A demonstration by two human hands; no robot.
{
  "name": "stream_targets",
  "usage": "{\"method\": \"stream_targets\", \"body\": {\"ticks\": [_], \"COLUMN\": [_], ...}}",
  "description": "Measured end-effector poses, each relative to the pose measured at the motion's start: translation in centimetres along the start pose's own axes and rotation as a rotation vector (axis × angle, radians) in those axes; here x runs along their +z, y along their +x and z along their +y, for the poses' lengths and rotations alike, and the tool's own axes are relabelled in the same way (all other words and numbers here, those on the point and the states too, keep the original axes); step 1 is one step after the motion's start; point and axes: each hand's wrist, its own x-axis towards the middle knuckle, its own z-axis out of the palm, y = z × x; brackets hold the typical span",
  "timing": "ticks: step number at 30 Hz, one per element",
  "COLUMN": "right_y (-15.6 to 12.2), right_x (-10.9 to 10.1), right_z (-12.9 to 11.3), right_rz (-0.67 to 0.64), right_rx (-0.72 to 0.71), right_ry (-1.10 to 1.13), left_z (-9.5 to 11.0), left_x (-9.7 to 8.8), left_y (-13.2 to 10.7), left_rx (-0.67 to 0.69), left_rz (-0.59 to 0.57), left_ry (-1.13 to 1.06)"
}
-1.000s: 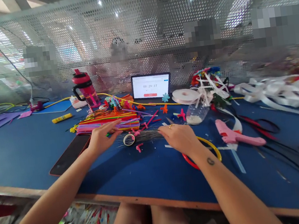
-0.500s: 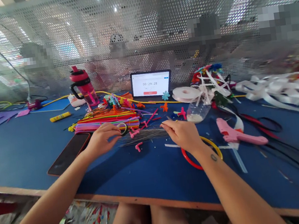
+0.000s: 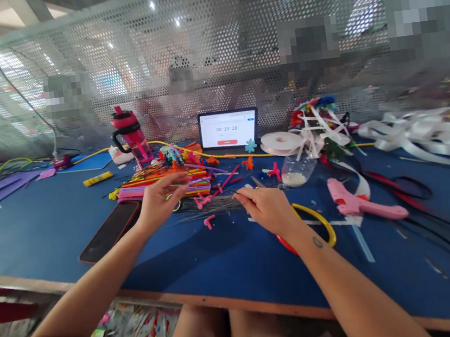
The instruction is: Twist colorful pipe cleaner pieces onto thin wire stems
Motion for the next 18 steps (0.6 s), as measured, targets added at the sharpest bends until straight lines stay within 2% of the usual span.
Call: {"method": "stream_targets", "body": {"ticks": [2, 5, 8, 11, 13, 15, 17, 18], "right_y": [0.0, -0.1, -0.2, -0.2, -0.2, 0.0, 0.1, 0.2], "right_x": [0.0, 0.0, 0.1, 0.1, -0.1, -0.4, -0.5, -0.5], "right_z": [-0.2, -0.8, -1.6, -2.2, -2.0, -1.3, -0.2, 0.2], "right_rz": [0.002, -0.008, -0.053, -0.095, -0.053, 0.072, 0.2, 0.219], "right_rx": [0.003, 0.023, 0.032, 0.025, 0.017, 0.028, 0.083, 0.121], "right_ry": [0.01, 0.037, 0.14, 0.273, 0.348, 0.435, 0.514, 0.532], "left_z": [1.1, 2.2, 3.0, 4.4, 6.1, 8.3, 10.2, 10.8], "left_x": [1.2, 3.0, 4.3, 4.2, 3.2, 1.6, -0.3, -1.1], "left_y": [0.8, 1.5, 1.7, 2.2, 2.6, 2.8, 2.4, 2.1], "left_rx": [-0.059, -0.141, -0.204, -0.242, -0.178, -0.031, 0.172, 0.284], "left_rz": [0.114, 0.211, 0.275, 0.278, 0.284, 0.349, 0.505, 0.608], "left_ry": [-0.338, -0.631, -0.804, -0.9, -0.897, -0.809, -0.697, -0.658]}}
